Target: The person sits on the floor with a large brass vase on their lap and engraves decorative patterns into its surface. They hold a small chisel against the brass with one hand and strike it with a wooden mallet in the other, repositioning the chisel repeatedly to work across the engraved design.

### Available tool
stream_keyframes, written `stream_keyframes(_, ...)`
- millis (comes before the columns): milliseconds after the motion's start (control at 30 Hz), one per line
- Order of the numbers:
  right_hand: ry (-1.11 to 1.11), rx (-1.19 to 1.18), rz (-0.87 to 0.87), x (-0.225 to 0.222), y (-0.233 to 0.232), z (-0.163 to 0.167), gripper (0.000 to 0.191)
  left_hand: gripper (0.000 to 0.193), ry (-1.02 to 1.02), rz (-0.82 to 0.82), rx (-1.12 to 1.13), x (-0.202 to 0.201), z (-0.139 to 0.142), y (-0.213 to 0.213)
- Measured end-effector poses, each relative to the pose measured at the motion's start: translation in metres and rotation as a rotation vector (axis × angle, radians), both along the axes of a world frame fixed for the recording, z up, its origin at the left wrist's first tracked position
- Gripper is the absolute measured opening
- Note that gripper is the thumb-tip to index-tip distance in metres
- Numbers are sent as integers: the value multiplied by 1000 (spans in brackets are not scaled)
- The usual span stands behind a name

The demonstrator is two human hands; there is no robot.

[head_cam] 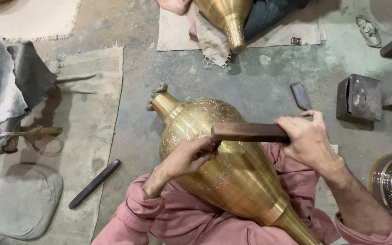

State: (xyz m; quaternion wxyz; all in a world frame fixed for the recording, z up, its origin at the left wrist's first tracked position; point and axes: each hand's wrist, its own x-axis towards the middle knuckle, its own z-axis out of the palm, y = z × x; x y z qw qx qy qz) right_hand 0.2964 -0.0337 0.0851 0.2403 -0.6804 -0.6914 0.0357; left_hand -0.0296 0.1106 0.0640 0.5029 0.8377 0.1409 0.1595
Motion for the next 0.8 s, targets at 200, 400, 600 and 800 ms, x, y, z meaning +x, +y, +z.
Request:
stream_keyframes(200, -51, -78, 10, -4, 12, 25, 36, 50, -21, 82, -36, -4, -5, -5)
stream_keyframes(400, -79, -5, 30, -8, 10, 32, 36, 49, -13, 63, -13, -6, -6, -6)
stream_keyframes(600, -19, -34, -28, -8, -4, 24, 33, 46, -24, 24, 5, -3, 0, -2)
stream_keyframes(800, 0, -20, -71, -6, -32, -3, 35, 42, 51, -133, 53, 3, 10, 5)
